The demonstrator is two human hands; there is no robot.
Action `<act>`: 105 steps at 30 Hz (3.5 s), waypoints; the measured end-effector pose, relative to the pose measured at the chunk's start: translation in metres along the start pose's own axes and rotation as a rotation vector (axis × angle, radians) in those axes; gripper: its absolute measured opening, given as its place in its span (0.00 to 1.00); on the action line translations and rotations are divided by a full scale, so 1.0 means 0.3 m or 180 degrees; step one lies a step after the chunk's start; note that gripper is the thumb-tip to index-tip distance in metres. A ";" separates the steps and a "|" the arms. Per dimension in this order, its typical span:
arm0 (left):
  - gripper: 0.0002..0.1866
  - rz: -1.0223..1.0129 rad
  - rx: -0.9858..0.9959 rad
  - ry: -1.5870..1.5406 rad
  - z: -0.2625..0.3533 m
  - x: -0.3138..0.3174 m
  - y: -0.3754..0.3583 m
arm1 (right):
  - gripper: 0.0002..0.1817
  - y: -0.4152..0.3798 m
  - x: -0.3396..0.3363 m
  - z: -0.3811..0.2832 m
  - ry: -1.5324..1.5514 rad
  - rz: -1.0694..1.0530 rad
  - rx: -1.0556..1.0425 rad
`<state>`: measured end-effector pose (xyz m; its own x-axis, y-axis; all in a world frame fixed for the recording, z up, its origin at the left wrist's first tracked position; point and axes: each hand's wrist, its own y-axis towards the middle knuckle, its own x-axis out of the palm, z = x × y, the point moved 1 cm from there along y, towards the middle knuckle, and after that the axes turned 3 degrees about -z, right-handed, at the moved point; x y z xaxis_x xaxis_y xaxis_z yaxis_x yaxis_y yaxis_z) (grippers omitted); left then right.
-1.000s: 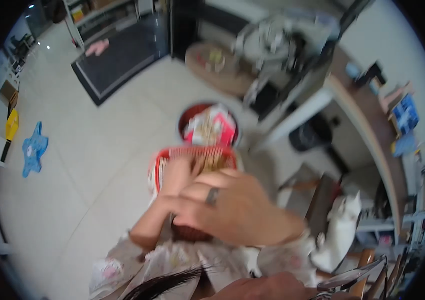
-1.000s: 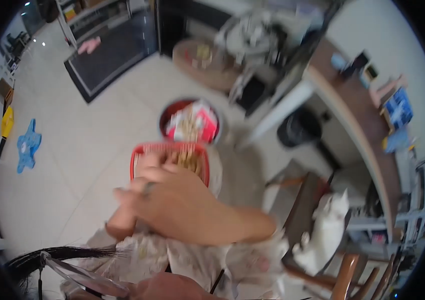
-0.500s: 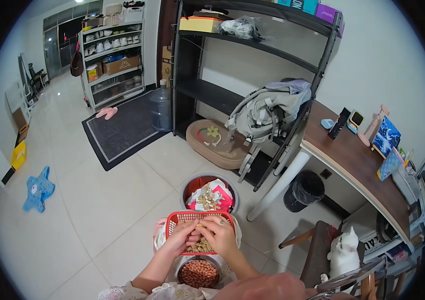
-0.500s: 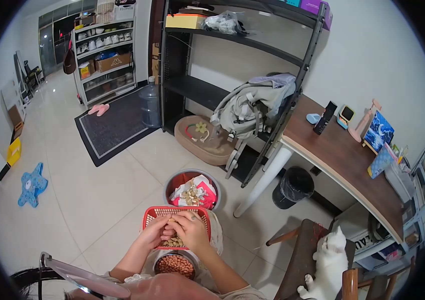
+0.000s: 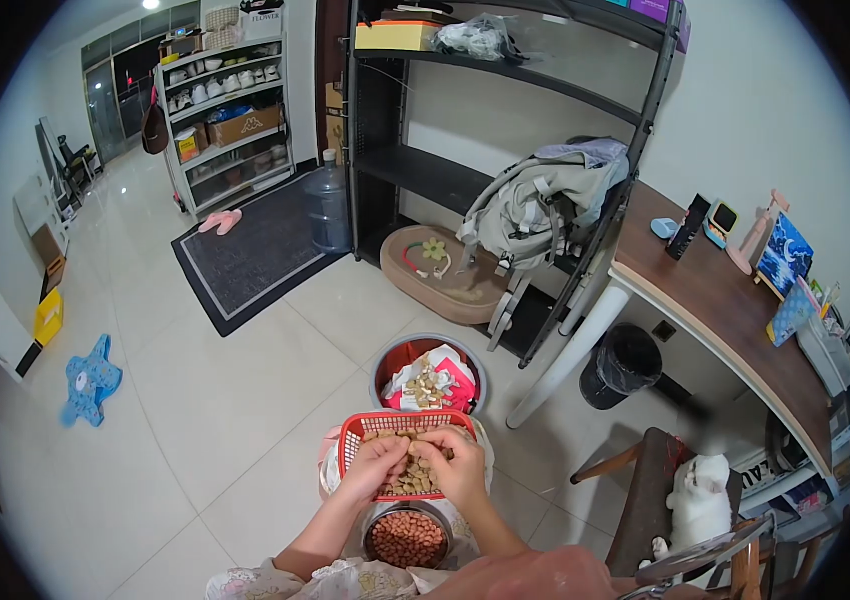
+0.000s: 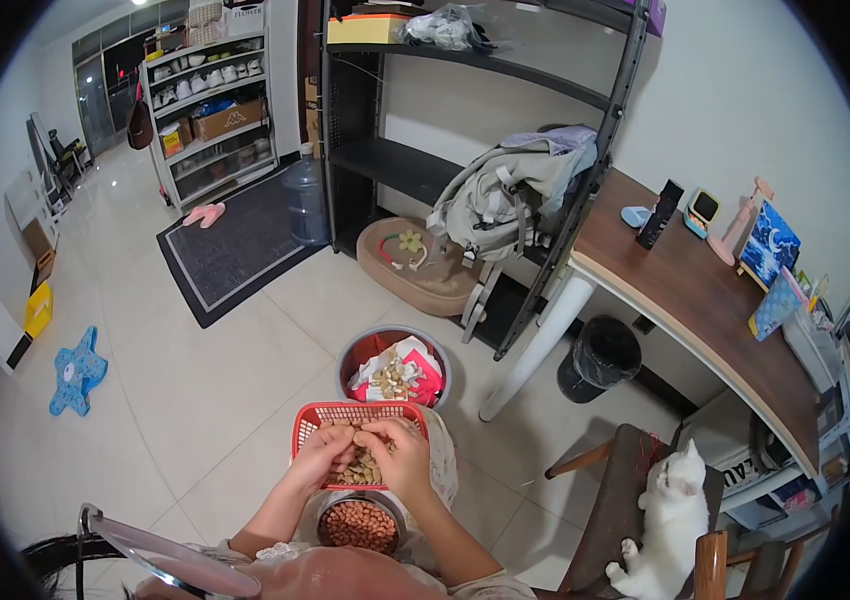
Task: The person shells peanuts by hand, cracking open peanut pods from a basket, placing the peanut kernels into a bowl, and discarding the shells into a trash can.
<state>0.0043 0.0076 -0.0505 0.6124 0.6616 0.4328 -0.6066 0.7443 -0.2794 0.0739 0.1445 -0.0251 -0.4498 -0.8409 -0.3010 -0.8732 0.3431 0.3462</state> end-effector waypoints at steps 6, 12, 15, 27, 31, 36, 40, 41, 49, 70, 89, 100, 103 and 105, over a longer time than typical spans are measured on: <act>0.12 0.0030 0.0350 0.0067 -0.004 0.014 -0.001 | 0.04 -0.001 0.008 -0.006 0.0044 0.0060 0.0006; 0.11 0.0168 0.0333 -0.0158 0.034 0.012 -0.023 | 0.06 0.026 -0.016 -0.046 0.0269 0.0478 -0.0166; 0.11 0.0176 0.0277 -0.0233 0.036 0.006 -0.023 | 0.21 0.094 -0.149 -0.210 0.1665 0.0765 -0.1271; 0.11 0.0313 0.0411 -0.0189 0.015 0.003 -0.029 | 0.34 0.061 -0.249 -0.598 0.3976 -0.0524 -0.3061; 0.12 0.0319 0.0442 -0.0229 0.022 0.011 -0.028 | 0.27 0.001 -0.261 -0.570 0.4204 -0.0375 -0.3113; 0.13 0.0346 0.0283 0.0022 0.033 0.018 -0.027 | 0.25 0.019 -0.235 -0.577 0.4462 -0.0351 -0.2975; 0.14 0.0306 0.0331 -0.0101 0.016 0.012 -0.019 | 0.26 0.056 -0.229 -0.571 0.4420 -0.1046 -0.3115; 0.13 0.0319 0.0298 -0.0100 0.017 0.011 -0.020 | 0.27 0.050 -0.228 -0.572 0.4465 -0.0965 -0.3232; 0.12 0.0385 0.0268 -0.0099 0.031 0.018 -0.015 | 0.29 -0.004 -0.248 -0.568 0.4484 -0.0284 -0.2767; 0.14 0.0062 0.0807 -0.0195 0.045 0.019 -0.005 | 0.08 0.049 0.018 -0.048 -0.0070 -0.0307 -0.0049; 0.15 -0.0575 -0.0107 -0.1714 -0.043 0.041 0.017 | 0.10 0.022 0.096 0.073 0.1455 0.0046 0.0214; 0.13 -0.0542 -0.0255 -0.1925 -0.057 0.032 0.026 | 0.10 0.023 0.097 0.111 0.1792 0.0005 0.0463; 0.12 -0.0589 -0.0332 -0.1975 -0.061 0.017 0.028 | 0.10 0.021 0.098 0.117 0.1844 -0.0043 0.0497; 0.10 -0.0659 -0.0381 -0.2194 -0.073 0.007 0.034 | 0.10 0.024 0.100 0.127 0.1919 -0.0079 0.0563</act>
<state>0.0105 0.0187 -0.0712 0.2263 0.3276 0.9173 -0.4293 0.8789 -0.2080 0.0472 0.1377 -0.0654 -0.2890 -0.9199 0.2649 -0.9230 0.3412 0.1779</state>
